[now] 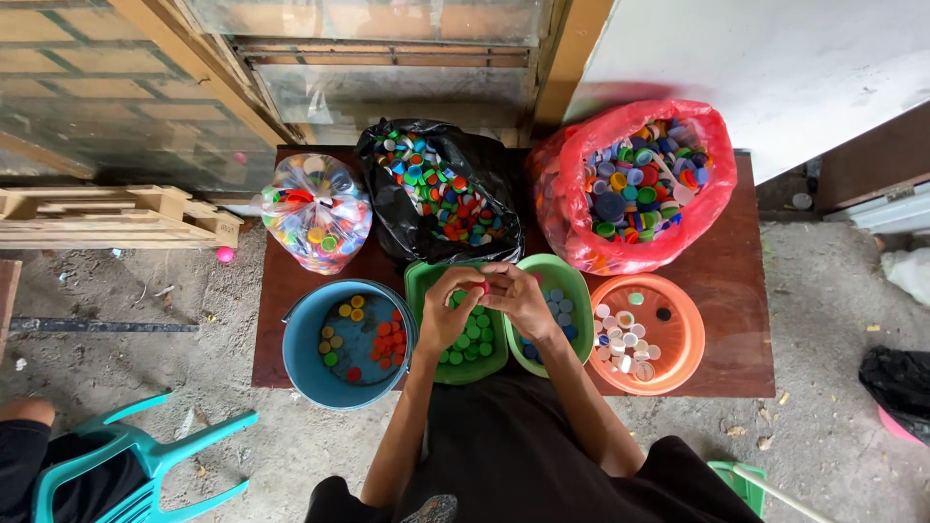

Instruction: Sorting plastic bottle caps by color into various plastic trays and buckets.

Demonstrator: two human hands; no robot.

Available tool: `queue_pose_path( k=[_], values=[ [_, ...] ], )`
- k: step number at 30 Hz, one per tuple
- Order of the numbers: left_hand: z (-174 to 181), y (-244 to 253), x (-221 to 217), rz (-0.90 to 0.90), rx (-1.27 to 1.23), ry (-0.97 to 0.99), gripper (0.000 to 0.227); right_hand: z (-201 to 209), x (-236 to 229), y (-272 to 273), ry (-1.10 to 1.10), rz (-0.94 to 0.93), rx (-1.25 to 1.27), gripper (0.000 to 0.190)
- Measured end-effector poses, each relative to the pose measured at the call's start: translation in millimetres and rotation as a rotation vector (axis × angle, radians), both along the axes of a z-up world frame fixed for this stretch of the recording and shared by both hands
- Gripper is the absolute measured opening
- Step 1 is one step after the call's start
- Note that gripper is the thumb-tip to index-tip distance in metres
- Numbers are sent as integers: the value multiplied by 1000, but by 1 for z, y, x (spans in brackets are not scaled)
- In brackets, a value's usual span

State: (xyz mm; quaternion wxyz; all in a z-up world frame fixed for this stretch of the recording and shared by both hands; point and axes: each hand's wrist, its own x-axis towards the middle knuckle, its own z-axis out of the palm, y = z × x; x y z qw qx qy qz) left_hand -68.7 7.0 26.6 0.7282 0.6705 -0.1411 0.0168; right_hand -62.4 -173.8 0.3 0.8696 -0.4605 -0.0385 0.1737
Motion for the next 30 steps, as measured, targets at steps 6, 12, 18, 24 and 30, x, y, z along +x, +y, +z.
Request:
queue_pose_path(
  k=[6,12,18,24,30],
  values=[
    [10,-2,-11,-139,76,0,24,-12,-11,-9,62,-49,84,46],
    [-14,-8,-15,-179,187,40,18,-34,-28,-25,168,-31,11,41],
    [-21,-26,-22,-354,324,80,16,-57,-62,-54,237,-27,-50,41],
    [-109,-46,-17,-530,209,245,19,-94,-80,-69,188,-131,-310,45],
    [-167,-69,6,-622,157,401,15,-106,-76,-85,256,-204,-206,39]
  ],
)
